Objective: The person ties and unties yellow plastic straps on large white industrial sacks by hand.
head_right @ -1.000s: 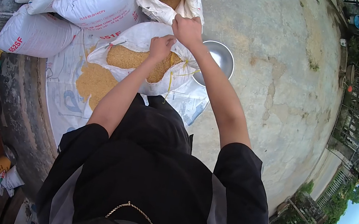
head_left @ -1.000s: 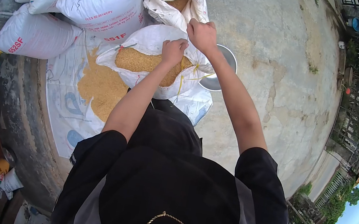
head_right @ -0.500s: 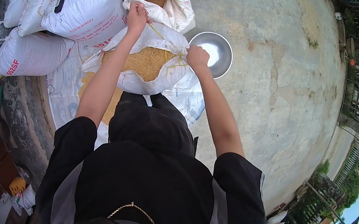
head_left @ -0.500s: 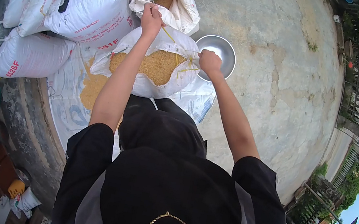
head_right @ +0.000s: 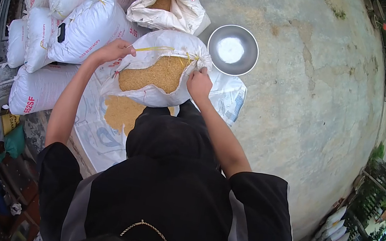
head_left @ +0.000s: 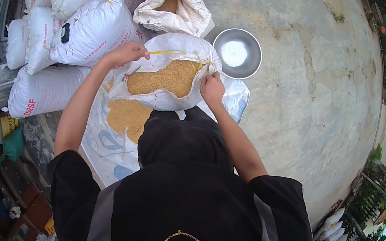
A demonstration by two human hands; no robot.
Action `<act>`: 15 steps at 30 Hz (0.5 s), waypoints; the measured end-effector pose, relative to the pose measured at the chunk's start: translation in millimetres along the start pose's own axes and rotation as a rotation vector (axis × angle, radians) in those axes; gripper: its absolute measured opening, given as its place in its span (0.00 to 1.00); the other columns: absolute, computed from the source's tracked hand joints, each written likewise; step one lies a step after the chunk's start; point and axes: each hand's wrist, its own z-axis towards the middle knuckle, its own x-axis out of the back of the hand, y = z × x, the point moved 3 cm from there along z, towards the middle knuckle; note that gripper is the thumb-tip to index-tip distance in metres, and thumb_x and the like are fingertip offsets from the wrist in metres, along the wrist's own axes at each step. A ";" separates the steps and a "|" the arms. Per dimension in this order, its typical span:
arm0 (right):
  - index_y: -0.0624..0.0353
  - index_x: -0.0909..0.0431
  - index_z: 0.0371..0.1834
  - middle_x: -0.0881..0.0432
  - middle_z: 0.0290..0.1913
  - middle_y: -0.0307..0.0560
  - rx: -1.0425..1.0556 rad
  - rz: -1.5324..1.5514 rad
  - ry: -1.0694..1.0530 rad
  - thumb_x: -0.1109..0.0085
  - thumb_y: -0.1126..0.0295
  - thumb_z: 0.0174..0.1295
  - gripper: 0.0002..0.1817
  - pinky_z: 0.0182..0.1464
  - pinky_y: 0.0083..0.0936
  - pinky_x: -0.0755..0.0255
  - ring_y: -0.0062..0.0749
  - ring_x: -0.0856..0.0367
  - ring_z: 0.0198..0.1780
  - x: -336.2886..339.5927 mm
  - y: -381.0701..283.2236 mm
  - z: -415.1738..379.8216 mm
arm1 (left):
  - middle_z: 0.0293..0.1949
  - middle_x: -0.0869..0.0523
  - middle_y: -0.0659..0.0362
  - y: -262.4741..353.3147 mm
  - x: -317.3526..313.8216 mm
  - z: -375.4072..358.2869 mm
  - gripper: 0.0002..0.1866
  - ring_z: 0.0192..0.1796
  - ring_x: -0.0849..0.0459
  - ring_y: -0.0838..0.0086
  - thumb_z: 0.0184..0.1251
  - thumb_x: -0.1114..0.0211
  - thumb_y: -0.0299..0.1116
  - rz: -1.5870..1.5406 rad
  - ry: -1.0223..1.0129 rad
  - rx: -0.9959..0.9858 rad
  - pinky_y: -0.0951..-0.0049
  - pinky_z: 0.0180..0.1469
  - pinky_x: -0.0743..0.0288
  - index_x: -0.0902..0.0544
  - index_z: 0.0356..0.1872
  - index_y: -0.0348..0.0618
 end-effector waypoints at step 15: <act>0.62 0.23 0.35 0.16 0.30 0.59 -0.004 -0.241 -0.221 0.49 0.61 0.63 0.14 0.37 0.44 0.21 0.51 0.14 0.34 -34.2 -18.5 61.5 | 0.17 0.40 0.76 65.0 -18.9 -79.3 0.16 0.20 0.45 0.89 0.72 0.43 0.47 -0.401 0.049 0.044 0.84 0.22 0.53 0.18 0.36 0.45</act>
